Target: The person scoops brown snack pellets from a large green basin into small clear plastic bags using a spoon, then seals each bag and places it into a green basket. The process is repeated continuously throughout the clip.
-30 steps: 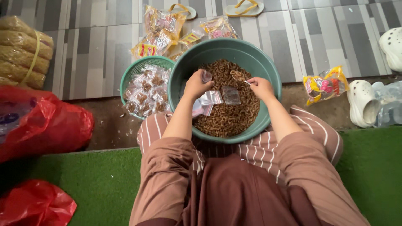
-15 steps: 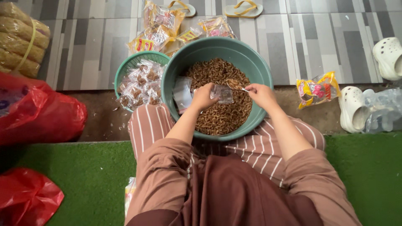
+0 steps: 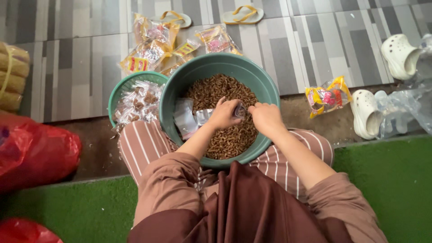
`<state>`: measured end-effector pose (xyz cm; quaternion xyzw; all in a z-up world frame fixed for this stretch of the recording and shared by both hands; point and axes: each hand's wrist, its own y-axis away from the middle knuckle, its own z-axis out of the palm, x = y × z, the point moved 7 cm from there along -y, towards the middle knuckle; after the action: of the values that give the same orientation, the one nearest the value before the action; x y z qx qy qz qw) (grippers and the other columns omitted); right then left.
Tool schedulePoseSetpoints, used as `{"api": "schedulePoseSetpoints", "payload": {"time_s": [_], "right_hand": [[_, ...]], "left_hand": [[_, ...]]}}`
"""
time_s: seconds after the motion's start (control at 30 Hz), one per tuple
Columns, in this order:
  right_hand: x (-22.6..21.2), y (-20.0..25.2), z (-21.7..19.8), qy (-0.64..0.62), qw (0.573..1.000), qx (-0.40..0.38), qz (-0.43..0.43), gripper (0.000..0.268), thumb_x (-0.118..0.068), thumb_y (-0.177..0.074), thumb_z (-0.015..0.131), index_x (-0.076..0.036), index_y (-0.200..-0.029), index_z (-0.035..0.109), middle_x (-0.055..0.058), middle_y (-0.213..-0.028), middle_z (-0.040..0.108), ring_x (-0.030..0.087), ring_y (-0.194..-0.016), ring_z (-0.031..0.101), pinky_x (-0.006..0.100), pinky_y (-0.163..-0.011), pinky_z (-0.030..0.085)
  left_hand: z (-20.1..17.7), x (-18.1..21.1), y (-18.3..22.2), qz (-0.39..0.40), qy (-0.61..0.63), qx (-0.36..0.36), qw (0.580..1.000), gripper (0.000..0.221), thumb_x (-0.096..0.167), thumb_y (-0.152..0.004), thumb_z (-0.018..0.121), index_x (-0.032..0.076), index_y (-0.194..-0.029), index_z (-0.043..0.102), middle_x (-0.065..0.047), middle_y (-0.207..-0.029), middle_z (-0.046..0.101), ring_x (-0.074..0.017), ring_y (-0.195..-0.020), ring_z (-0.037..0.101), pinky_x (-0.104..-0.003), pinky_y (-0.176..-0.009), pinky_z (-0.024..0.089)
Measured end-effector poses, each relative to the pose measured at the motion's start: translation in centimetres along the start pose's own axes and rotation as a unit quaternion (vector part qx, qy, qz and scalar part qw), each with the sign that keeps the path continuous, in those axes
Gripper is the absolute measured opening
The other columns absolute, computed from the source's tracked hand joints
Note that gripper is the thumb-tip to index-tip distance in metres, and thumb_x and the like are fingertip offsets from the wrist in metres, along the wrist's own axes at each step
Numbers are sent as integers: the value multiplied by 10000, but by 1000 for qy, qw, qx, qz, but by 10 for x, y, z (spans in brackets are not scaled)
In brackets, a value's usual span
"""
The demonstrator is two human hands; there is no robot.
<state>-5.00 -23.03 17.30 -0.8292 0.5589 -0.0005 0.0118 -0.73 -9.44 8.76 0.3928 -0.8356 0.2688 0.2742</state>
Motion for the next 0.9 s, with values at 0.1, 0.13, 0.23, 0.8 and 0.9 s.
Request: {"api": "schedulePoseSetpoints", "payload": {"time_s": [0.1,0.13,0.23,0.8,0.9], "right_hand": [[-7,0,-11,78,996,32,-16,157,-148,-884,568,-138,-945,712,69,-906,689,281,-904,700,443,-747,513],[-4,-2,-12,92,996,18,2,159,-149,-899,564,-136,-949,714,72,-906,692,279,-895,701,441,-738,513],[12,0,-10,97,993,10,60,167,-141,-922,556,-134,-964,717,81,-908,698,283,-884,703,447,-728,516],[34,-15,205,100,921,-300,227,252,-161,-942,610,-108,-1080,814,104,-1153,771,288,-1048,752,444,-743,614],[27,-18,214,101,919,-306,227,273,-183,-965,579,-116,-1087,814,101,-1167,777,287,-1054,755,442,-754,599]], "left_hand": [[8,-9,1,-10,38,-20,999,620,299,-705,825,124,-1258,608,-118,-1161,709,-311,-1153,654,-542,-1146,328],[7,-18,2,-33,57,-15,998,585,299,-725,810,124,-1248,614,-107,-1135,725,-294,-1126,672,-509,-1122,373],[11,-43,14,-85,160,15,983,507,295,-785,781,112,-1229,618,-90,-1098,743,-251,-1065,700,-419,-1041,490],[-94,11,30,17,878,-44,476,966,588,-928,580,243,-1710,131,-229,-1356,642,-340,-1193,665,-513,-1182,419],[-112,29,41,20,876,-61,479,964,589,-905,578,273,-1700,135,-252,-1410,610,-376,-1260,638,-526,-1209,393]]}}
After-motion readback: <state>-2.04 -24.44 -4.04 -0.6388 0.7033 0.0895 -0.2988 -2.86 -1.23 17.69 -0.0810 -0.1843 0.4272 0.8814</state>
